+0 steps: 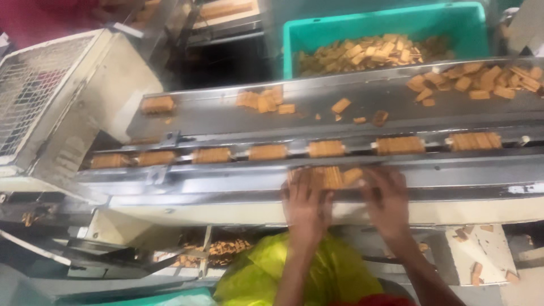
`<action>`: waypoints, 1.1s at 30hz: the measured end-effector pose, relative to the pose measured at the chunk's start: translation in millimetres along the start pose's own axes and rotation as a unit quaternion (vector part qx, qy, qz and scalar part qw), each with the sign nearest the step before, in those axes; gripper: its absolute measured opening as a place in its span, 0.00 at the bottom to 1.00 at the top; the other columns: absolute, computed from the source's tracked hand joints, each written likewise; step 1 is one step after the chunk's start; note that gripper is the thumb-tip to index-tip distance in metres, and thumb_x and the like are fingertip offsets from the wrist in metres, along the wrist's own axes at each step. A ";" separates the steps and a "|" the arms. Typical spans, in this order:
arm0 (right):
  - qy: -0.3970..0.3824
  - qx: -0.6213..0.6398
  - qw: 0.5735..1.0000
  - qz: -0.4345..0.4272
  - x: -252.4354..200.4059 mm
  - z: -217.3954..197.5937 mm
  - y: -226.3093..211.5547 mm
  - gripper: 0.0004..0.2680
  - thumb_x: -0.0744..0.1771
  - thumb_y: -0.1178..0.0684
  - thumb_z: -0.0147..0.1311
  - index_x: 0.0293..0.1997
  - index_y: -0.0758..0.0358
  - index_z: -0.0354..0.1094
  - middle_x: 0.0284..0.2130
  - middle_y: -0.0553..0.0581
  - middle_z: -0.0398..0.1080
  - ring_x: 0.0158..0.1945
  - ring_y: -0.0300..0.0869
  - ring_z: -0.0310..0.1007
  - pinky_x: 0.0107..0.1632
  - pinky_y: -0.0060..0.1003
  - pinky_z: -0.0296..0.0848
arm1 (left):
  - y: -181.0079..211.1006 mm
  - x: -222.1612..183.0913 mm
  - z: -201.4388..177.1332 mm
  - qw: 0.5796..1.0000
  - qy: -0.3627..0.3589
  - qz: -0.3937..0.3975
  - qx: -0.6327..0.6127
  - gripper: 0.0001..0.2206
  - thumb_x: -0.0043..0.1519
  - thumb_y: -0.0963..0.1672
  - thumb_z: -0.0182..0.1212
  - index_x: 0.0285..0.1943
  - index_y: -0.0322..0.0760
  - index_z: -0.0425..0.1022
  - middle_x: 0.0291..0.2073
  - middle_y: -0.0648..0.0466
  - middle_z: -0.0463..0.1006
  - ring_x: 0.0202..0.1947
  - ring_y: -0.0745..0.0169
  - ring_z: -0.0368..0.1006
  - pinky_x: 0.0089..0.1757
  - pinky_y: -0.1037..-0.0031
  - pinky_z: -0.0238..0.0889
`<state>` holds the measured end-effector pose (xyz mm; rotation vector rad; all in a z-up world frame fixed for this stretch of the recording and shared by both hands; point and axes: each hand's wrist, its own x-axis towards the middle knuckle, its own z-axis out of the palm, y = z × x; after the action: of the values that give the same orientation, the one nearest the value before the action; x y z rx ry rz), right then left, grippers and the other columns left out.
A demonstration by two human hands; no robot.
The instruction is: The person arranges rectangular biscuits on a moving conveyor belt by hand, aligning them into neat rows. The person also picks up scattered biscuit pieces and places them into a green bin beside the belt.
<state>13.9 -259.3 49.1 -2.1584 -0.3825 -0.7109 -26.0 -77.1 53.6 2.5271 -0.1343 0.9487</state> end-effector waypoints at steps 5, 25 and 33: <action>-0.060 -0.171 0.983 0.037 14.6 3.3 -12.2 0.09 0.63 0.51 0.59 0.45 0.56 0.75 0.44 0.61 0.72 0.52 0.58 0.69 0.51 0.57 0.67 | 22.3 9.6 8.1 0.996 -0.081 -0.036 -0.019 0.26 0.52 0.50 0.71 0.63 0.51 0.76 0.72 0.41 0.57 0.73 0.40 0.50 0.61 0.28 0.31; 0.084 -0.319 0.943 0.051 69.5 -126.3 155.2 0.04 0.71 0.55 0.56 0.45 0.65 0.71 0.38 0.67 0.73 0.40 0.59 0.75 0.40 0.51 0.73 | -2.4 -2.3 35.4 0.995 -0.035 0.033 0.092 0.24 0.58 0.52 0.63 0.67 0.64 0.70 0.72 0.56 0.64 0.73 0.56 0.54 0.65 0.37 0.30; -0.017 -0.615 0.787 0.046 75.8 -163.8 250.4 0.07 0.68 0.48 0.56 0.43 0.58 0.75 0.47 0.68 0.75 0.59 0.60 0.69 0.61 0.56 0.64 | -8.0 -3.1 58.3 0.992 0.028 0.002 0.120 0.25 0.58 0.53 0.59 0.68 0.63 0.69 0.72 0.60 0.64 0.72 0.62 0.57 0.65 0.36 0.31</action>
<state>137.8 -541.1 25.8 -3.3725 0.3101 -1.0171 8.7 -95.3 9.6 2.7139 -0.0068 1.0948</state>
